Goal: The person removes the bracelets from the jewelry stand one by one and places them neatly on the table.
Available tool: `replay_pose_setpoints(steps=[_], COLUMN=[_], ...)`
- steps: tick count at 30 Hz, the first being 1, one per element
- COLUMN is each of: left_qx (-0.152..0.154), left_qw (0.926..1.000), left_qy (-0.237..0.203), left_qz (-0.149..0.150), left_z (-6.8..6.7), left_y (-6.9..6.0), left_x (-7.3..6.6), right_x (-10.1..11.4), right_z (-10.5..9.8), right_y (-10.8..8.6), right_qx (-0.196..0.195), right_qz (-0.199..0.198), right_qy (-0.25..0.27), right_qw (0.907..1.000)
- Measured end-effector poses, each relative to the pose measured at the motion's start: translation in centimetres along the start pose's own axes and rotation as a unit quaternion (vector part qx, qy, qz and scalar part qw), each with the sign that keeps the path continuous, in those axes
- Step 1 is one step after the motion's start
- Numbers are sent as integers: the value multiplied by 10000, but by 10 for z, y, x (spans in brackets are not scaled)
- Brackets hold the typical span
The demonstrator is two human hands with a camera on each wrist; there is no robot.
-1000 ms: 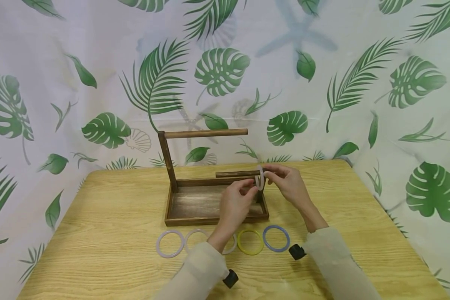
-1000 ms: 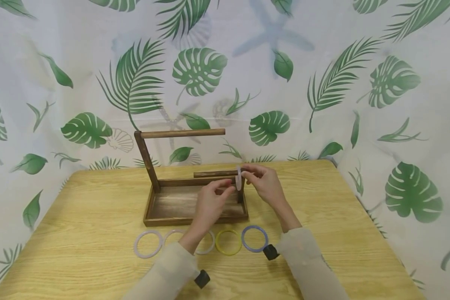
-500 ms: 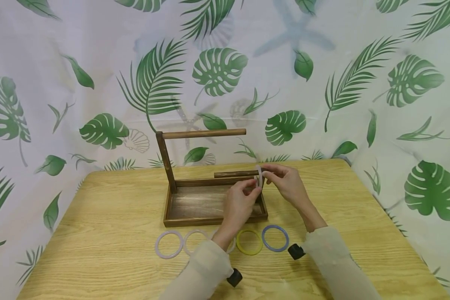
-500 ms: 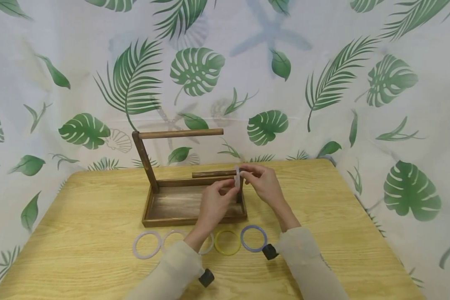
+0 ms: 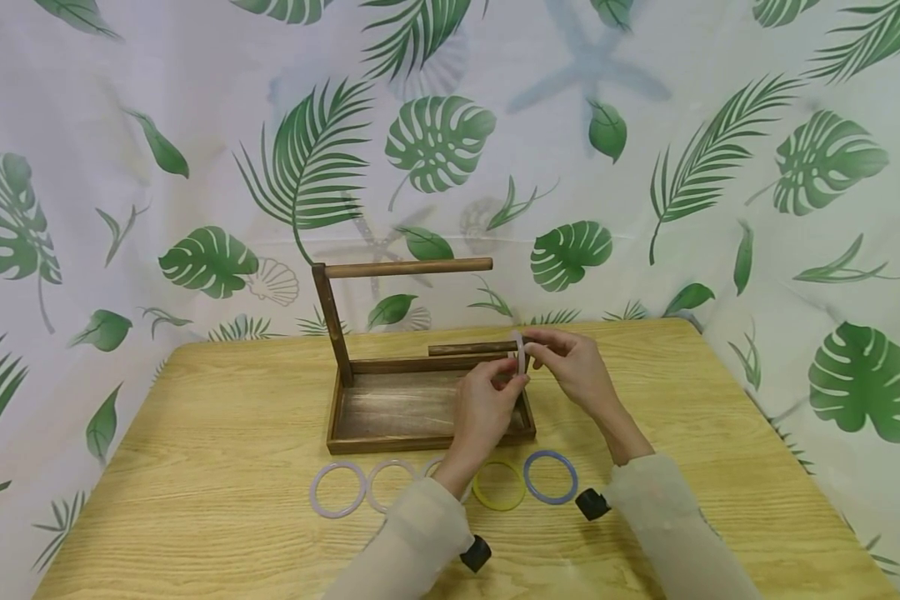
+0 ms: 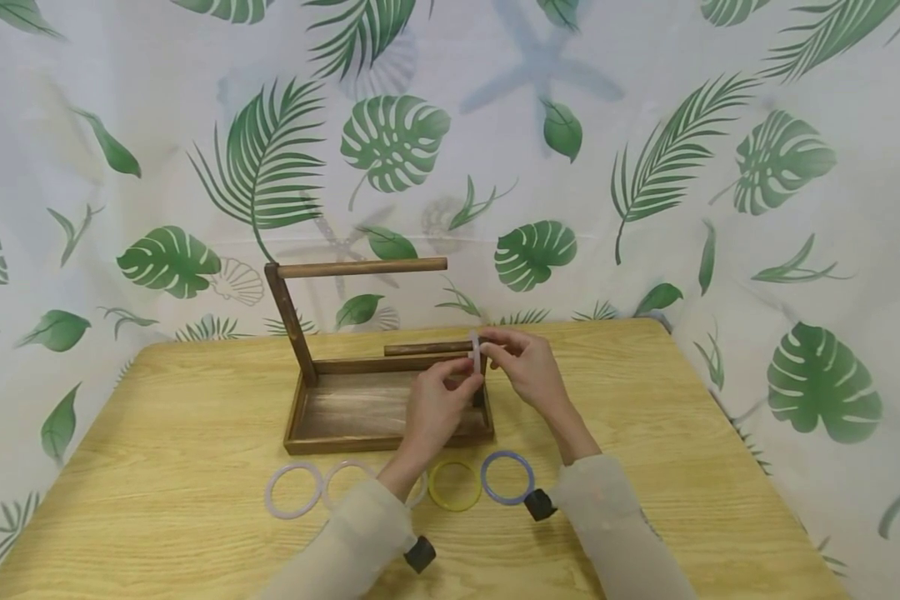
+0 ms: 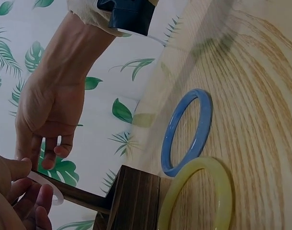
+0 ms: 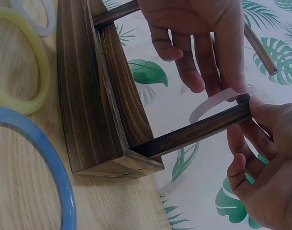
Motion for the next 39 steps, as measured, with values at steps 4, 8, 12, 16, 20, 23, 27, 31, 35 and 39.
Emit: replay_pose_setpoints(steps=[4, 8, 12, 16, 20, 23, 27, 31, 35, 39], left_qx=[-30, -43, -91, -121, -60, 19, 44, -5, -21, -10], left_qw=[10000, 10000, 10000, 9999, 10000, 9999, 9996, 9996, 9994, 9991], left_qy=[22, 34, 12, 49, -14, -137, -254, -290, -300, -391], left_qz=[46, 48, 35, 54, 40, -25, -67, -67, -145, -153], left_z=[2, 3, 4, 3, 4, 5, 5, 3, 2, 0], left_y=[1, 1, 2, 3, 2, 2, 2, 1, 1, 0], left_x=[-1, -2, -2, -3, -3, -3, -2, -1, 1, 3], right_x=[1, 2, 1, 1, 6, 10, 7, 2, 1, 1], right_z=[-1, -1, -1, 0, 1, 2, 1, 0, 0, 0], right_y=[0, 0, 0, 0, -1, -1, -1, -1, -1, -1], right_qx=[-22, -18, -23, -15, 29, 59, 43, 17, 8, -7], right_qz=[-22, -43, -11, 118, 211, 222, 226, 213, 132, 64], right_qy=[5, 23, -2, -28, -45, -49, -61, -53, -78, -128], right_qw=[10000, 10000, 10000, 9999, 9998, 9997, 9997, 9998, 9999, 9999])
Point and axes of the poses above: each hand's wrist, its own y-axis towards the middle knuckle, its own z-axis out of the palm, x = y × z, the point moved 10 cm from there along y, towards the middle knuckle, and after that the axes turned 2 degrees about -z, right-handed, at the moved point
